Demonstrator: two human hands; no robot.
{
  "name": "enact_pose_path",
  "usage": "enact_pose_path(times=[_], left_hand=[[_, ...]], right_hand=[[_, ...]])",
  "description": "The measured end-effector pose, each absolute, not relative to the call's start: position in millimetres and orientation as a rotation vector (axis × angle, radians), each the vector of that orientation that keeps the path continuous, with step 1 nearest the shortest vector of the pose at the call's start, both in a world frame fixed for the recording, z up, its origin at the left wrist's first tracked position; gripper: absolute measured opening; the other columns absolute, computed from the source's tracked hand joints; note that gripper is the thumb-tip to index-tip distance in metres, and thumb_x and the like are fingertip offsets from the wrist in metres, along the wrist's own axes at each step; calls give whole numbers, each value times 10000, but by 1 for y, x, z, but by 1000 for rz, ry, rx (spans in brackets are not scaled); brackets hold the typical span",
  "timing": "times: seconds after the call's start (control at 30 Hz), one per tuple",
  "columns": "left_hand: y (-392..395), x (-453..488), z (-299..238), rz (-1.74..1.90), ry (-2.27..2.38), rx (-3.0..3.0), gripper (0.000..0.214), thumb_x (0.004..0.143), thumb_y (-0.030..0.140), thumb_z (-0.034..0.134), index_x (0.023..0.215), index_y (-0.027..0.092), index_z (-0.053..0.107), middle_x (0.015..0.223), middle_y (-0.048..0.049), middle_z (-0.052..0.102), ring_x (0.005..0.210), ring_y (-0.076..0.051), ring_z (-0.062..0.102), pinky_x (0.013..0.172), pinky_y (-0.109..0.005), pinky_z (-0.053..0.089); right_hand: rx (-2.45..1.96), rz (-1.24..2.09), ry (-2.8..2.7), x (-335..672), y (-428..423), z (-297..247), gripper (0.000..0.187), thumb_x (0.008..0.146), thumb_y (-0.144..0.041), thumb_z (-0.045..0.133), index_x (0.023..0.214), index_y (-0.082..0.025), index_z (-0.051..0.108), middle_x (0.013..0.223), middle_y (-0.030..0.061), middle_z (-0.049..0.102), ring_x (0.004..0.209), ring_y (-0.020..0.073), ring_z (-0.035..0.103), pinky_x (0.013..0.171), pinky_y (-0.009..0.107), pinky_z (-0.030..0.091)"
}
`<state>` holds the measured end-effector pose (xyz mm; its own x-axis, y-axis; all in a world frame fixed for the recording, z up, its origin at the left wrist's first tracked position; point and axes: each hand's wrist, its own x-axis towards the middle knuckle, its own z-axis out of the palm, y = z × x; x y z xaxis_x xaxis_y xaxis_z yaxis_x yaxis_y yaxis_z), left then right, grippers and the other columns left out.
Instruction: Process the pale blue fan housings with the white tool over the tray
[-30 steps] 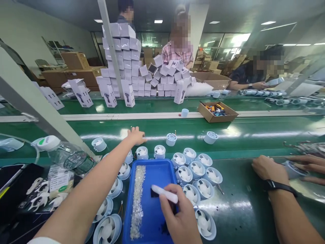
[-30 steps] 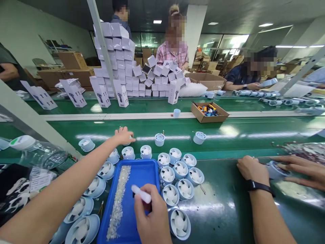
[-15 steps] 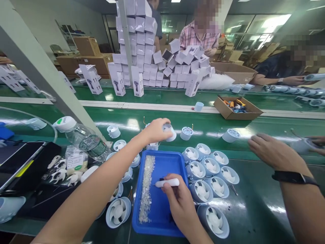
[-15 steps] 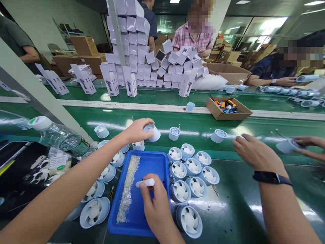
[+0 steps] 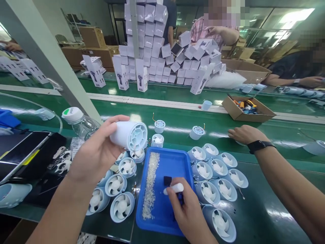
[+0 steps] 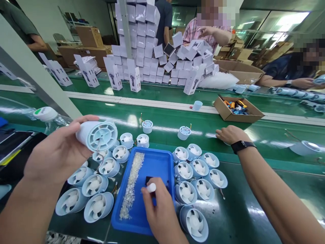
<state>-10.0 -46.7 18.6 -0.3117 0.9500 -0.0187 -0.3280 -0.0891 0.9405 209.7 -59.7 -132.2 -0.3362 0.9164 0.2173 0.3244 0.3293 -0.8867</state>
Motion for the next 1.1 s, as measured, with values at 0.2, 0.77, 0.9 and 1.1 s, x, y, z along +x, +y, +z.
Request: enact_pose_path(times=[0.2,0.77,0.9,1.1], left_hand=[[-70,-20,-10,1618,1199,692,233,804,329,657,1012,224,663,884,-30,603,728,-156,545,569,-223,545],[-89,-20,-33,1623,1219,523,270,760,327,730,965,214,594,859,-4,634,729,-134,586,608,-213,538],[-91,-20,-35,1634,1213,512,232,778,308,716,955,219,596,809,13,640,712,-119,586,645,-194,530],[-93,-22,-36,1623,1190,505,223,764,337,728,908,199,628,854,-8,679,791,-162,615,689,-218,545]], right_hand=[[-1103,978,-1778,223,-70,-128,116,964,-310,448,907,-226,503,811,0,544,713,123,540,625,221,445],[-1054,882,-1853,227,-74,-139,83,957,-250,465,999,-224,532,892,31,609,840,147,619,708,234,508],[-1068,917,-1948,229,-75,-132,94,960,-266,455,898,-221,511,784,-4,562,663,113,552,615,216,467],[-1026,836,-1918,240,-82,-131,36,951,-238,462,939,-233,495,817,0,564,709,120,568,602,205,464]])
